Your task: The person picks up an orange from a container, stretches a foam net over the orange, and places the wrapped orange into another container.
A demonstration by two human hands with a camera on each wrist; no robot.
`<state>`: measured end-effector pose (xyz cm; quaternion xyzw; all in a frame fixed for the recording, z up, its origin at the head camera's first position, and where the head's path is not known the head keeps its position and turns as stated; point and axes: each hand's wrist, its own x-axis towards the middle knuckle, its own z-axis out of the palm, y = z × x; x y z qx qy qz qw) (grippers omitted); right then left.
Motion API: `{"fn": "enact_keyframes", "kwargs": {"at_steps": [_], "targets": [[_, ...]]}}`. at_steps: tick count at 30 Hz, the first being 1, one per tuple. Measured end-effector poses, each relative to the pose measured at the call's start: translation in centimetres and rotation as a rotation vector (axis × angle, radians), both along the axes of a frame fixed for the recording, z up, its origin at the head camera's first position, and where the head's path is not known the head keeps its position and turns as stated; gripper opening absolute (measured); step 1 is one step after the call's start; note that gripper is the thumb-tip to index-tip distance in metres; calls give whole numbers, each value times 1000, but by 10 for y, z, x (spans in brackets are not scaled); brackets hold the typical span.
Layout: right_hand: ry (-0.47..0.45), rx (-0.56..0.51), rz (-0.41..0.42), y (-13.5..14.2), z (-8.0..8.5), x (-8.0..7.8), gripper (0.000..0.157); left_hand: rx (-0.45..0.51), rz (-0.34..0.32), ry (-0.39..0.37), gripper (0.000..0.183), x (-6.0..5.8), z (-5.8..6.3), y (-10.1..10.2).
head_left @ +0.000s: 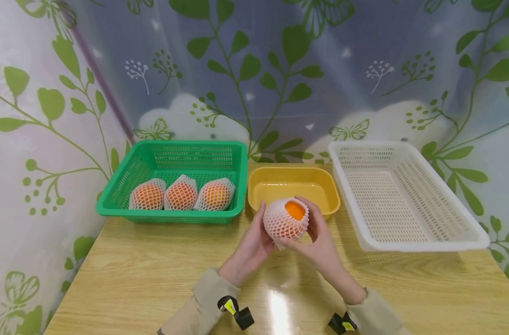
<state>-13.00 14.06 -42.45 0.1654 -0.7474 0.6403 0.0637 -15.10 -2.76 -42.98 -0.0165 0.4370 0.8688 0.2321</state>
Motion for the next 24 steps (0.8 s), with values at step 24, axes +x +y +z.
{"fn": "enact_keyframes", "kwargs": {"at_steps": [24], "targets": [[-71, -44, -53, 9, 8, 2, 66, -414, -26, 630, 63, -2, 16, -6]]}}
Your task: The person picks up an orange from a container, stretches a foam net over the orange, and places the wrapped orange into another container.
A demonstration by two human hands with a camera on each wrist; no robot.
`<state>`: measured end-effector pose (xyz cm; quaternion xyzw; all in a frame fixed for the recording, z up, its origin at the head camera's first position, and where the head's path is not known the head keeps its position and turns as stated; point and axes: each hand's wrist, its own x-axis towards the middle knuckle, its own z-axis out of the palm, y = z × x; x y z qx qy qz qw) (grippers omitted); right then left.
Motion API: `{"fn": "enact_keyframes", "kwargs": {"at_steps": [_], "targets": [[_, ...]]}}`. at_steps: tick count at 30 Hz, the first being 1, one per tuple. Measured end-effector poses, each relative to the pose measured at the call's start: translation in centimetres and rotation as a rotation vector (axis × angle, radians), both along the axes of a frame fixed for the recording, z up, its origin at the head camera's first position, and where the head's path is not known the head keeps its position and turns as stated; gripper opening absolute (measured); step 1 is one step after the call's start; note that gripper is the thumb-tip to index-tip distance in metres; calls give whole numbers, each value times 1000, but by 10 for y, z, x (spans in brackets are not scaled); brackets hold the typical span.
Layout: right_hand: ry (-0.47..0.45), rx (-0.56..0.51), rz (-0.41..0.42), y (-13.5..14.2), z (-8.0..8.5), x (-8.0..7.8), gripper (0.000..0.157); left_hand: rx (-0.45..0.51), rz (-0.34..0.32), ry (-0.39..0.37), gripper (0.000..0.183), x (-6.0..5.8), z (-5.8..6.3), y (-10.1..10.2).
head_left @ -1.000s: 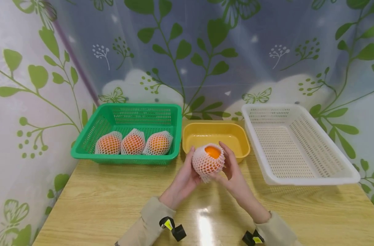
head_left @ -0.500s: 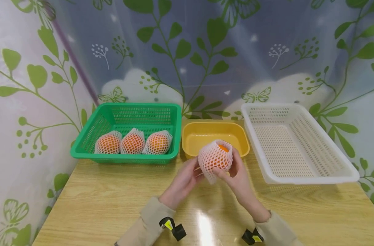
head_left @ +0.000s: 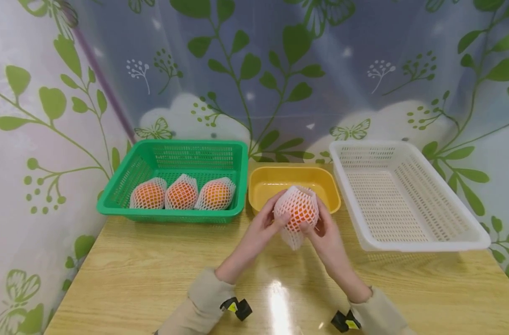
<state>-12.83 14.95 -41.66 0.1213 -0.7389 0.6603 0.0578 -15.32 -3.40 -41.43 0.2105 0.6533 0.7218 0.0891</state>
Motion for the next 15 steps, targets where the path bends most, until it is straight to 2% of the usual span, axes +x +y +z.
{"fn": "enact_keyframes", "kwargs": {"at_steps": [7, 11, 15], "targets": [[55, 43, 58, -2, 1, 3, 66, -55, -28, 30, 71, 1, 5, -5], [127, 131, -1, -4, 1, 2, 65, -122, -14, 42, 73, 1, 11, -12], [149, 188, -34, -4, 4, 2, 60, -151, 4, 74, 69, -2, 15, -19]]}}
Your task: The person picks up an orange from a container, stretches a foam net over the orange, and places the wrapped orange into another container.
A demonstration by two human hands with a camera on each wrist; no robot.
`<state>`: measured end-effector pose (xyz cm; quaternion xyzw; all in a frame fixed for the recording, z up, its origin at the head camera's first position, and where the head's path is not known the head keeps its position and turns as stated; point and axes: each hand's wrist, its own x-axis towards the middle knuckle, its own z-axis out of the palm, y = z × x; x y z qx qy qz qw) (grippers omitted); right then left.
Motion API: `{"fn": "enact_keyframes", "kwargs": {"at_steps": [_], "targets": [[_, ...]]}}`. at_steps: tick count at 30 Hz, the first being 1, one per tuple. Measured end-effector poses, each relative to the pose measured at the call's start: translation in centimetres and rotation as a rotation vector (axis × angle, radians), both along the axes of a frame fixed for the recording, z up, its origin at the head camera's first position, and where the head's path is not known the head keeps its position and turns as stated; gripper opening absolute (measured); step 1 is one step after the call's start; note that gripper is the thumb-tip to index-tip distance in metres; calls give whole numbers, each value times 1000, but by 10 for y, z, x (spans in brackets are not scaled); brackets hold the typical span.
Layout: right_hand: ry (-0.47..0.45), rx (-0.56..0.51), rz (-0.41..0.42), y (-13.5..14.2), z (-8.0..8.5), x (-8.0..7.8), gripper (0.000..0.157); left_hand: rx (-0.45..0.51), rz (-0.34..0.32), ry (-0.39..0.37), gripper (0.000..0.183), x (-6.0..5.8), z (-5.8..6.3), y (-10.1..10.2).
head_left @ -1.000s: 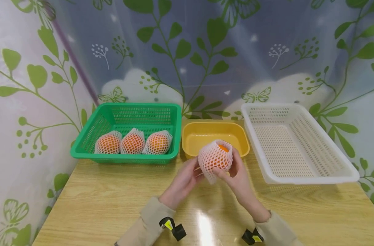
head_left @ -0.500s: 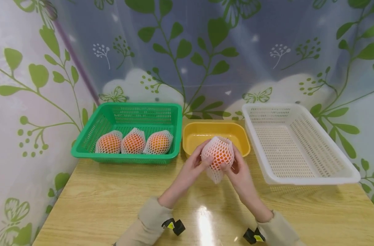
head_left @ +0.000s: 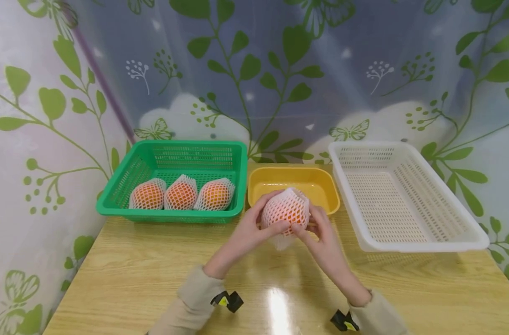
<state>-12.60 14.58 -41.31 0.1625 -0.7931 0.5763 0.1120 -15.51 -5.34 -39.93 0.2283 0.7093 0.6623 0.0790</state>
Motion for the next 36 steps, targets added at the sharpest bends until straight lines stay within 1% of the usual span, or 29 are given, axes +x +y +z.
{"fn": "enact_keyframes", "kwargs": {"at_steps": [4, 7, 9, 11, 14, 15, 17, 19, 21, 24, 26, 27, 28, 30, 33, 35, 36], "targets": [[-44, -8, 69, 0, 1, -1, 64, -55, 51, 70, 69, -4, 6, -11], [-45, -13, 110, 1, 0, -2, 62, -105, 141, 100, 73, -10, 16, -26], [-18, -18, 122, 1, 0, -3, 55, -118, 204, 107, 77, -16, 24, -40], [6, -18, 123, 1, 1, -4, 43, -124, 271, 114, 81, -23, 31, -57], [27, -15, 118, 3, 3, -5, 28, -135, 364, 135, 87, -32, 39, -85], [31, -16, 119, 4, 3, -5, 24, -153, 402, 143, 88, -35, 40, -94], [28, -21, 119, 5, 4, -6, 19, -195, 450, 158, 89, -39, 42, -112], [18, -24, 116, 7, 4, -7, 17, -266, 485, 173, 89, -43, 41, -126], [17, -28, 111, 8, 5, -7, 16, -364, 512, 191, 89, -46, 40, -138], [18, -28, 98, 8, 5, -7, 13, -500, 518, 216, 88, -47, 37, -152], [15, -29, 87, 7, 5, -7, 11, -578, 500, 233, 87, -47, 34, -159], [11, -29, 83, 7, 5, -7, 10, -602, 482, 241, 86, -47, 32, -163], [8, -30, 80, 8, 4, -7, 9, -621, 458, 246, 86, -47, 30, -166], [2, -33, 76, 8, 4, -7, 9, -663, 389, 262, 87, -47, 26, -171], [0, -34, 76, 8, 3, -7, 10, -693, 284, 278, 89, -49, 19, -178], [-1, -35, 77, 8, 3, -7, 11, -714, 238, 287, 91, -50, 15, -181], [-2, -35, 79, 8, 3, -8, 12, -720, 226, 285, 91, -50, 13, -183]]}}
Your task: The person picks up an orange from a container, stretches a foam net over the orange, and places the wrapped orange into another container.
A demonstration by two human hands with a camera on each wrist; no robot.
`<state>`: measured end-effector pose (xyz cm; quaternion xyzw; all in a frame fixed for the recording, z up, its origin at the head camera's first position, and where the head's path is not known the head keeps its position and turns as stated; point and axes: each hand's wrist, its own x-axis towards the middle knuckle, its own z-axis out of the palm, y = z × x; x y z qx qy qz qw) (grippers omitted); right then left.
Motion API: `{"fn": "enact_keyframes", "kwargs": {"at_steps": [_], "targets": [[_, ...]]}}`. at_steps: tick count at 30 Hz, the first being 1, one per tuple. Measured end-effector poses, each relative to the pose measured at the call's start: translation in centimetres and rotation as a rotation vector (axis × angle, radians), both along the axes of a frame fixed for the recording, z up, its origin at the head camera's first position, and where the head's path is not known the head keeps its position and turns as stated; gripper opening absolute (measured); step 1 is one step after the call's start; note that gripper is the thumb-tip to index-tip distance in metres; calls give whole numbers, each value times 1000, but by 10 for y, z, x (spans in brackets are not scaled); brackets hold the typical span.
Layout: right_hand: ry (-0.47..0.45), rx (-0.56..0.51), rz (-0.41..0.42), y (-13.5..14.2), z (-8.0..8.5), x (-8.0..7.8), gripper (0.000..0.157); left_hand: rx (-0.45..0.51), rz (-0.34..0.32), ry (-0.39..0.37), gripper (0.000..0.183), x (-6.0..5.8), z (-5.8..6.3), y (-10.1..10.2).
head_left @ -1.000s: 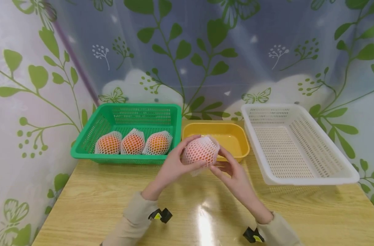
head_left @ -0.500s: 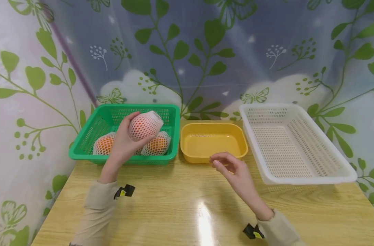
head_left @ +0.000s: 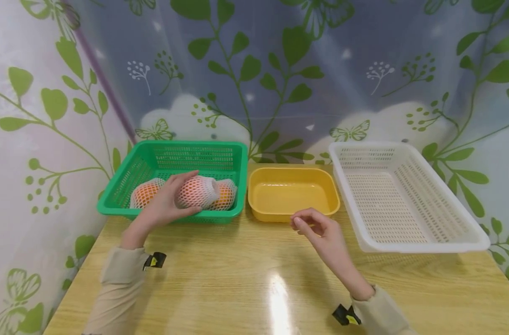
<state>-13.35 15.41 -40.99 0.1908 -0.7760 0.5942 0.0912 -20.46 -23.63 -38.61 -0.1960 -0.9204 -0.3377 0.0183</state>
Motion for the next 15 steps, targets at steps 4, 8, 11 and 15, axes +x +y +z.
{"fn": "enact_keyframes", "kwargs": {"at_steps": [4, 8, 11, 15], "targets": [[-3, -1, 4, 1, 0, 0, 14, -2, 11, -33, 92, 0, -1, -2], [-2, 0, 1, 1, 1, -1, 12, 27, 51, -36, 78, 2, 3, 0], [9, 13, -7, 1, 1, -2, 9, 84, 106, 72, 60, 5, 8, 6], [47, 64, -31, 2, 4, -4, 8, 204, 177, 357, 36, 10, 17, 25]]}}
